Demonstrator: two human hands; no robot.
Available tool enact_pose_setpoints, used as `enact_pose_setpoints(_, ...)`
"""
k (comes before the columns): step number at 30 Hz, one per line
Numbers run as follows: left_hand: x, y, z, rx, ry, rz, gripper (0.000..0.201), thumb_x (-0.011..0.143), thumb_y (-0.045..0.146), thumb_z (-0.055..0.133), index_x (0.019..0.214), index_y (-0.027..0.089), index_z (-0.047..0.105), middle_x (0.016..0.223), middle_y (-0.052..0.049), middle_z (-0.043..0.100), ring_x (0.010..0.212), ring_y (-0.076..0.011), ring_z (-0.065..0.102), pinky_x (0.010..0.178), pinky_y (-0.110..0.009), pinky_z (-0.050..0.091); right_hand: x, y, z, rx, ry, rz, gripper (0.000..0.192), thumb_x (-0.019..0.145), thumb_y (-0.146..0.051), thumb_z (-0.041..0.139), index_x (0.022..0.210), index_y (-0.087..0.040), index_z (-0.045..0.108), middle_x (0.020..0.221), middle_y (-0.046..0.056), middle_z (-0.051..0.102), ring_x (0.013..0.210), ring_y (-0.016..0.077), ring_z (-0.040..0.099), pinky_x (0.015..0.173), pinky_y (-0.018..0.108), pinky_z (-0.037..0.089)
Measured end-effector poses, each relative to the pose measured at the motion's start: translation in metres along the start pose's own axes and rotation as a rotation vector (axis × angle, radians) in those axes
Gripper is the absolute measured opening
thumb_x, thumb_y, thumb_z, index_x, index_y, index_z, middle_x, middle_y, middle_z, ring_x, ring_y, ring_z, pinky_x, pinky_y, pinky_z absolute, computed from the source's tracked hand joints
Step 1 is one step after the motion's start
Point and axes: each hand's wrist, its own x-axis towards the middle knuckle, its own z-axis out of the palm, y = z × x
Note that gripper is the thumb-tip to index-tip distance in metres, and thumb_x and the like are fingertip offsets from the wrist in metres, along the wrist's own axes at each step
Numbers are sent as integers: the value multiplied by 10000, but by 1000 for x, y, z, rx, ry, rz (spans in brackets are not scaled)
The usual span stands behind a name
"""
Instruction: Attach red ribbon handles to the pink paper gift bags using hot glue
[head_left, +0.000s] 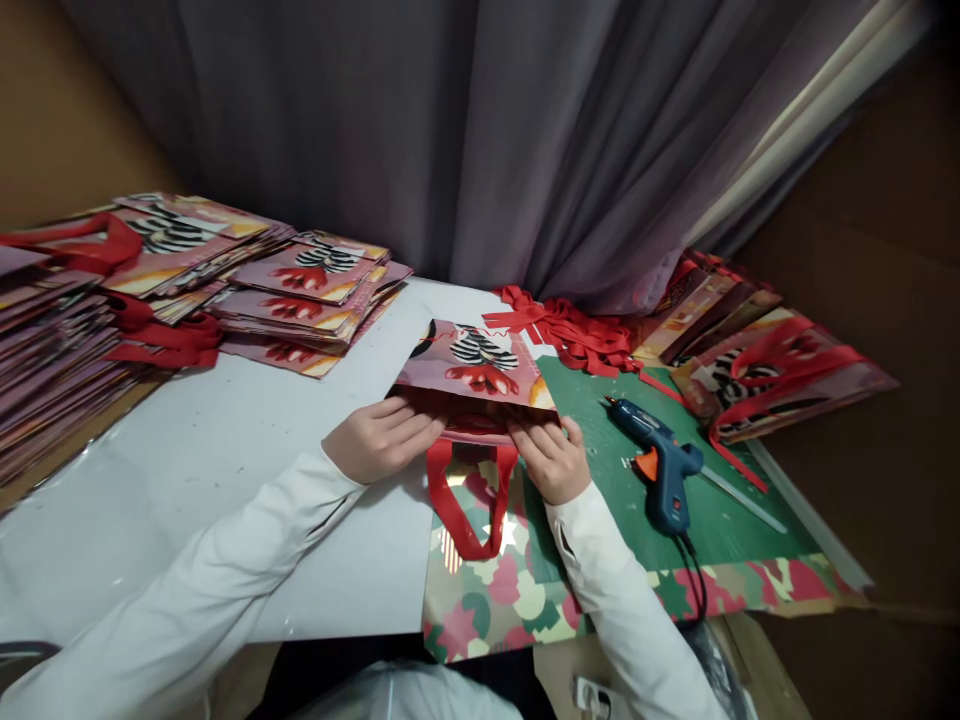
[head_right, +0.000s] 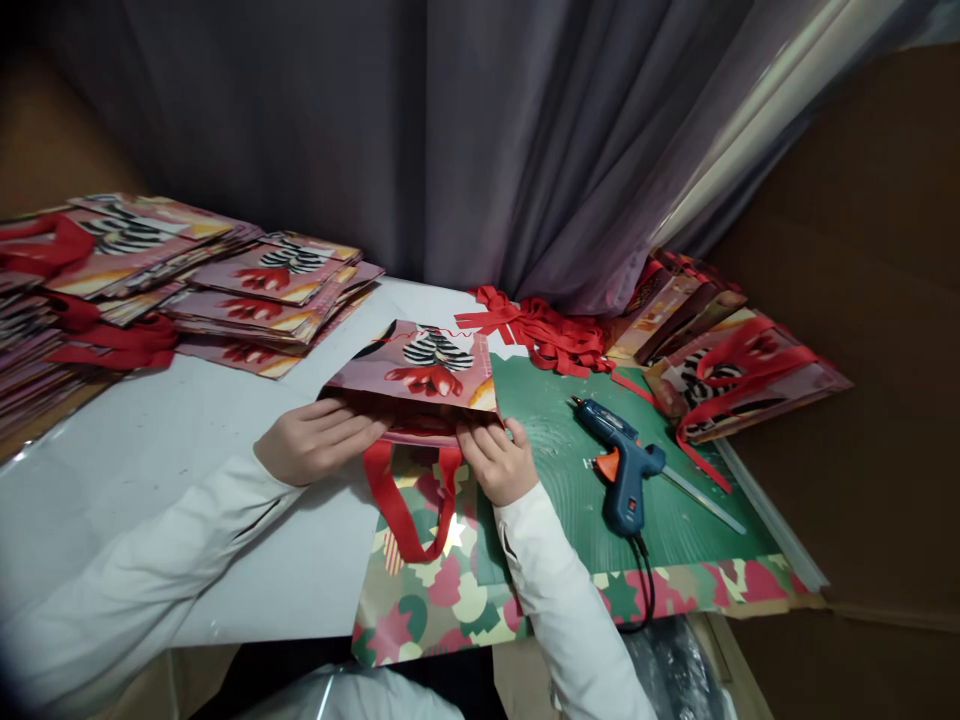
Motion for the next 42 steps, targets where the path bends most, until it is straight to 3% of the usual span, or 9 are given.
enact_pose_setpoints(4,2,0,-2,-11,31,-13,256,903,32,421,858,128,653,690,-25,715,603,-126,631,652,-282,518,-3,0,0,18,62,43,315,927,-72,411,967,-184,702,749,17,701,733,125,568,935,294,311)
enact_pose_setpoints(12,-7,-14,-8,-26,-1,-12,289,884,14,407,966,129,659,831,-57,742,777,-161,665,834,-320,536,-10,13,-3,-35,-26,-39,357,927,-62,411,1128,-204,670,937,45,736,897,134,608,922,288,297)
enact_pose_setpoints(17,-5,-10,-7,-5,18,-13,272,894,14,415,904,129,662,763,-39,732,698,-137,652,815,-295,542,-11,13,-1,-49,14,69,344,902,-49,413,1019,-207,696,800,20,717,704,111,592,862,312,283)
enact_pose_setpoints(20,-2,-7,-5,22,9,-15,277,896,7,413,893,130,662,761,-27,727,703,-133,649,815,-289,537,-8,8,-1,-86,-24,133,365,890,-54,413,1066,-221,686,810,22,714,732,128,601,871,324,267)
enact_pose_setpoints(26,12,7,1,122,-97,-140,186,892,112,495,937,115,676,799,-59,708,745,-182,625,853,-354,503,7,-10,4,-51,-121,249,332,928,-128,439,1186,-217,629,1041,60,721,1006,199,570,932,375,222)
enact_pose_setpoints(32,20,30,8,53,-329,-258,268,869,79,474,1054,116,664,799,-75,690,655,-205,594,585,-355,448,8,-18,16,-28,-105,201,249,959,-167,436,1007,-212,676,789,16,707,777,165,546,893,365,235)
enact_pose_setpoints(36,26,39,13,-126,-600,-441,280,861,76,492,1076,115,666,802,-93,695,686,-227,631,563,-344,424,9,-20,11,5,-305,251,256,930,-128,472,1069,-215,669,825,26,719,786,172,576,892,367,248)
enact_pose_setpoints(39,32,39,18,-195,-659,-515,227,898,197,487,965,128,692,850,-120,702,734,-257,652,607,-360,449,17,-21,0,101,-576,351,340,894,-137,513,1213,-202,612,941,74,726,878,200,618,905,372,291)
enact_pose_setpoints(42,29,37,23,-288,-692,-546,244,889,226,475,983,149,687,904,-128,708,787,-257,666,684,-367,482,21,-12,-11,334,-726,319,450,888,-168,504,1328,-255,532,1179,83,678,1069,193,607,935,349,352)
